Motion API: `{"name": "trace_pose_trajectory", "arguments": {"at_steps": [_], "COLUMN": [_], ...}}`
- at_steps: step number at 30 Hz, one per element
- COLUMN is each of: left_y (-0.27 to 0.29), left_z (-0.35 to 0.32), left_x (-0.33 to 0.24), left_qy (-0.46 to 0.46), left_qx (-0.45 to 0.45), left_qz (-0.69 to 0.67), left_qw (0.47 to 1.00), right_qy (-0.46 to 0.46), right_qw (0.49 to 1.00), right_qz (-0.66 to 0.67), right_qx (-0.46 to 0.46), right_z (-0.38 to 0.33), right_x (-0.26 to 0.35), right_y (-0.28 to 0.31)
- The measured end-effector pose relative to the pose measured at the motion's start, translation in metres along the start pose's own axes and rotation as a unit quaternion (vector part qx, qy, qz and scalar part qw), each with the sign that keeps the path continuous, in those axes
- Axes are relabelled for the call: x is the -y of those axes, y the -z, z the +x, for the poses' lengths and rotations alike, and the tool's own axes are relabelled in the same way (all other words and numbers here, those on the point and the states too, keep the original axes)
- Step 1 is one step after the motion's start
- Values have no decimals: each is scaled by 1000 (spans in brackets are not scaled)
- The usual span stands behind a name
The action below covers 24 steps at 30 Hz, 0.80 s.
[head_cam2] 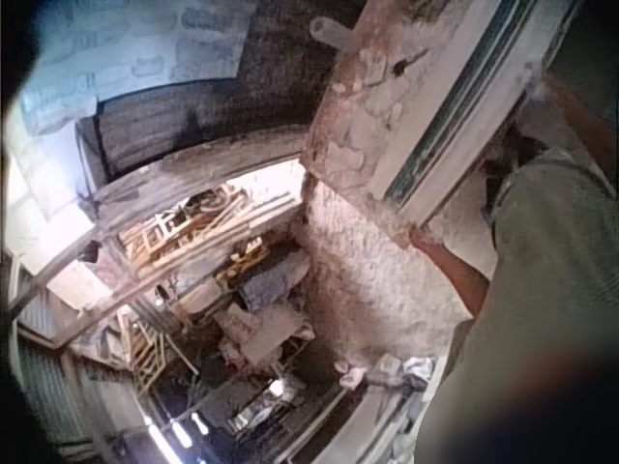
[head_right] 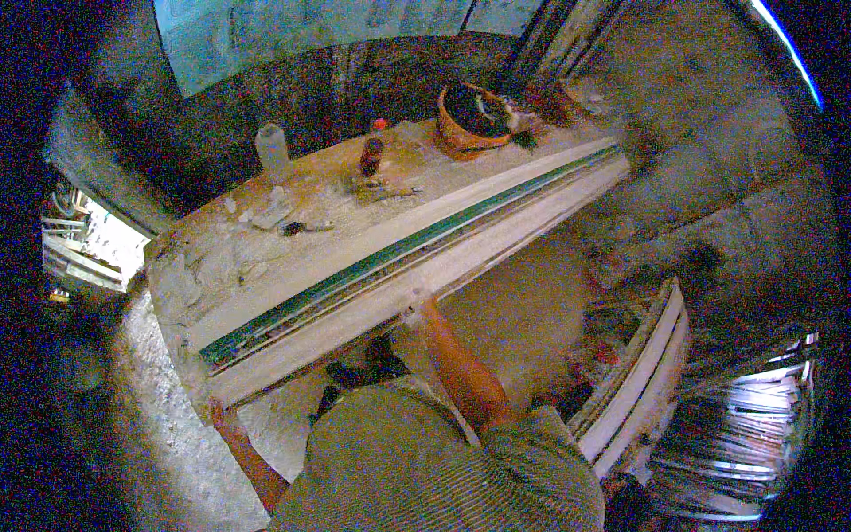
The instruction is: The person wipes a long wooden plank with a cloth, moving along its length and edges. The person repeatedly wipes the same plank, focusing on different sections and edges.
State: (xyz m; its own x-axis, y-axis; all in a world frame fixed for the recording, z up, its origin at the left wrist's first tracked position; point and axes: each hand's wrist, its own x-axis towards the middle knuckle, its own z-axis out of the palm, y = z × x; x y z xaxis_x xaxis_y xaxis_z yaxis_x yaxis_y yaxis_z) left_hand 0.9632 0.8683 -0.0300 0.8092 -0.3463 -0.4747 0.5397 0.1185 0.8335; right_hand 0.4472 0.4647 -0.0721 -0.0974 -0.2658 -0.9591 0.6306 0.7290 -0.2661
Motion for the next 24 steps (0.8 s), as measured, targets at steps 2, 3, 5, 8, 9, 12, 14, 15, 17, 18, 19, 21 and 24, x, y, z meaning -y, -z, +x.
{"name": "trace_pose_trajectory", "arguments": {"at_steps": [2,3,5,8,9,12,14,15,17,18,19,21,24], "left_y": [-2,-7,-21,-80,-103,-183,-223,-239,-263,-265,-266,-256,-243], "left_z": [0,0,-8,-39,-54,-118,-147,-157,-163,-161,-156,-146,-126], "left_x": [11,20,40,87,98,147,167,177,201,207,216,229,234], "left_qy": [2,-31,-71,-9,68,154,206,231,227,196,164,119,86], "left_qx": [-13,4,-34,-63,-27,61,45,37,21,13,5,-41,-150], "left_qz": [-46,-60,-74,-7,-66,-175,-144,-128,-96,-81,-68,-50,41], "left_qw": [999,998,994,998,995,970,967,964,969,977,984,991,984], "right_qy": [3,18,16,35,40,38,20,25,-29,-88,-148,-66,125], "right_qw": [999,998,981,990,990,991,984,977,957,940,910,892,906], "right_qz": [9,8,10,-2,-12,-51,-98,-107,-169,-220,-263,-349,-359], "right_qx": [45,57,193,140,134,120,145,181,232,247,284,280,189], "right_z": [4,4,1,-14,-21,-47,-63,-69,-70,-65,-55,-20,53], "right_x": [4,4,4,2,1,-2,3,10,37,61,92,175,336], "right_y": [7,11,16,14,12,4,4,8,22,34,46,84,151]}}
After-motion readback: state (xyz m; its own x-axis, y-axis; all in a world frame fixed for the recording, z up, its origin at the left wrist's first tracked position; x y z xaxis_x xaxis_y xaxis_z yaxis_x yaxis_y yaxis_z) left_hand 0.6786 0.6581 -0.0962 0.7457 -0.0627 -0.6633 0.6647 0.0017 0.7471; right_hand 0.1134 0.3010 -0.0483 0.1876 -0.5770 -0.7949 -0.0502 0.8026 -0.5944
